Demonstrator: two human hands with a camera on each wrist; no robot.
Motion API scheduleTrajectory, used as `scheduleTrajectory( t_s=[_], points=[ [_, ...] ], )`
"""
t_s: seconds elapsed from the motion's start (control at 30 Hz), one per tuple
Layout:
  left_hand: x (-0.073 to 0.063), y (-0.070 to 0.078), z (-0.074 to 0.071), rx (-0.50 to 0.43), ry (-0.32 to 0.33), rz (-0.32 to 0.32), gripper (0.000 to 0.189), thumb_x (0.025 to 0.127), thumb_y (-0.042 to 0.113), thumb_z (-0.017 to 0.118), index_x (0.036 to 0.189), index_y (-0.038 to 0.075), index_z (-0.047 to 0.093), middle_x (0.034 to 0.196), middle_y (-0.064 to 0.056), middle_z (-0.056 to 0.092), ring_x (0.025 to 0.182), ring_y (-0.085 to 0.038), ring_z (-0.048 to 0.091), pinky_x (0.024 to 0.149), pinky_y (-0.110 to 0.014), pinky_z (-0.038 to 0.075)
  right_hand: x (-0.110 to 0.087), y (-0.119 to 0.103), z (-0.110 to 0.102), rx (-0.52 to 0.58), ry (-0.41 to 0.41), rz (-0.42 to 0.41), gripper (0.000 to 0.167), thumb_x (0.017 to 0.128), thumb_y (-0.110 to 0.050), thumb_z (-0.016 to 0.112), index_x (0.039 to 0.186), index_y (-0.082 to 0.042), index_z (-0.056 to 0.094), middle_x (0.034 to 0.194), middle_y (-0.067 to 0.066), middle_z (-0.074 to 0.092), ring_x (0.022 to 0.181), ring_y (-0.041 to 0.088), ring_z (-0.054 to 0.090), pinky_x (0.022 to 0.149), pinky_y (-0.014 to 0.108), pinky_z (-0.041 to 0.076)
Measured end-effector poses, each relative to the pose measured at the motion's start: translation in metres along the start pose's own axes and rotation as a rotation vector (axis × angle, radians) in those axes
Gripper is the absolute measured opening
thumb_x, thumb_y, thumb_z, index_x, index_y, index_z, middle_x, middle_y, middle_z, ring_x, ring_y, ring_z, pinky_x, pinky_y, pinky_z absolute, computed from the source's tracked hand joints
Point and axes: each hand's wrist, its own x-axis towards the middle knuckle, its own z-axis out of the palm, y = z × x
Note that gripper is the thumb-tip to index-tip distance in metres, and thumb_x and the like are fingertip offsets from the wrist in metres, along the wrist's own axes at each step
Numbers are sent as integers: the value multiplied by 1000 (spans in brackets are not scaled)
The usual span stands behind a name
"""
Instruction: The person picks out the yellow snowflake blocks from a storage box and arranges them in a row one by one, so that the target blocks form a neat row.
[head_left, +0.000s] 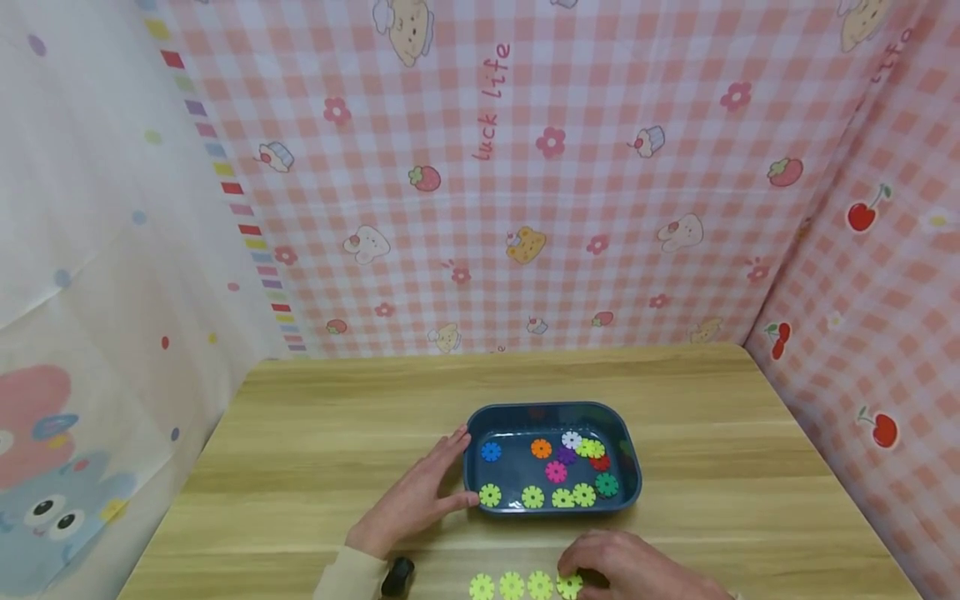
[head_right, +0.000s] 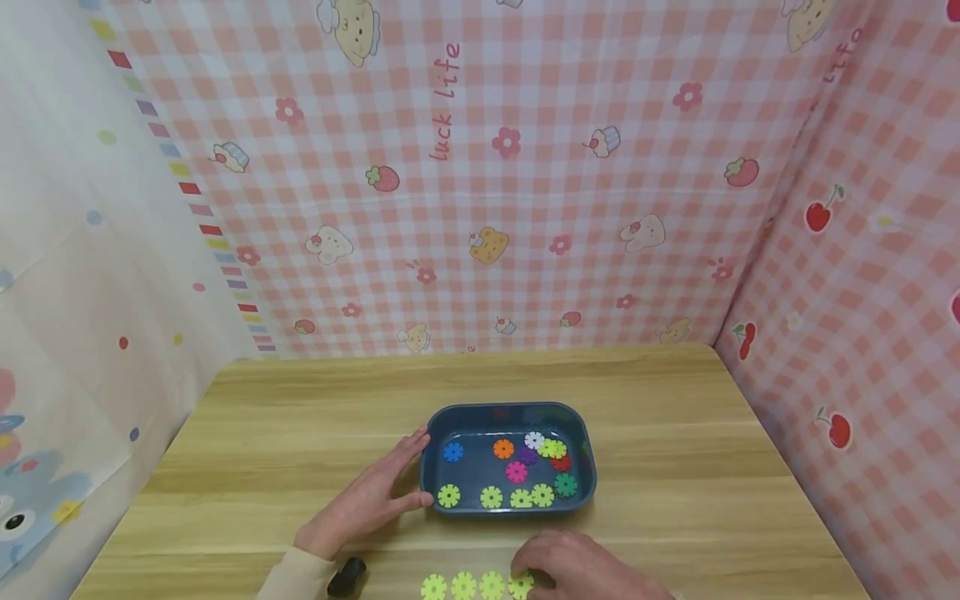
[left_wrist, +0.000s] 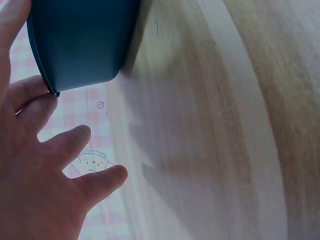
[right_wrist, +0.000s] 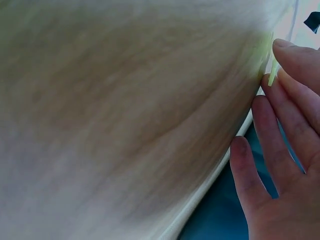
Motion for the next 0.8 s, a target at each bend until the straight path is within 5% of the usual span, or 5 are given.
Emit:
scheduleTrajectory(
  t_s=[0.27,0.67,0.8],
  points=[
    [0,-1,1,-7,-1,-8,86,95,51,71,164,16,32,172,2,19,156,-37,20,120,-62,27,1,0,1,-37,-7,-12,27,102,-37,66,127,-27,70,116,-22,67,98,-5,57,85,20,54],
    [-2,0,1,-10,-1,-14,85,96,48,71,164,17,32,172,1,19,156,-38,20,120,-63,27,-3,-14,-3,116,21,32,25,103,-35,66,127,-32,70,118,-20,68,100,1,59,88,22,55],
    [-1,0,2,-11,0,-13,85,96,48,71,164,17,32,172,1,19,156,-37,20,120,-63,27,-3,-27,-14,54,61,-18,25,104,-37,64,127,-29,70,118,-17,69,102,2,61,89,24,57]
  ],
)
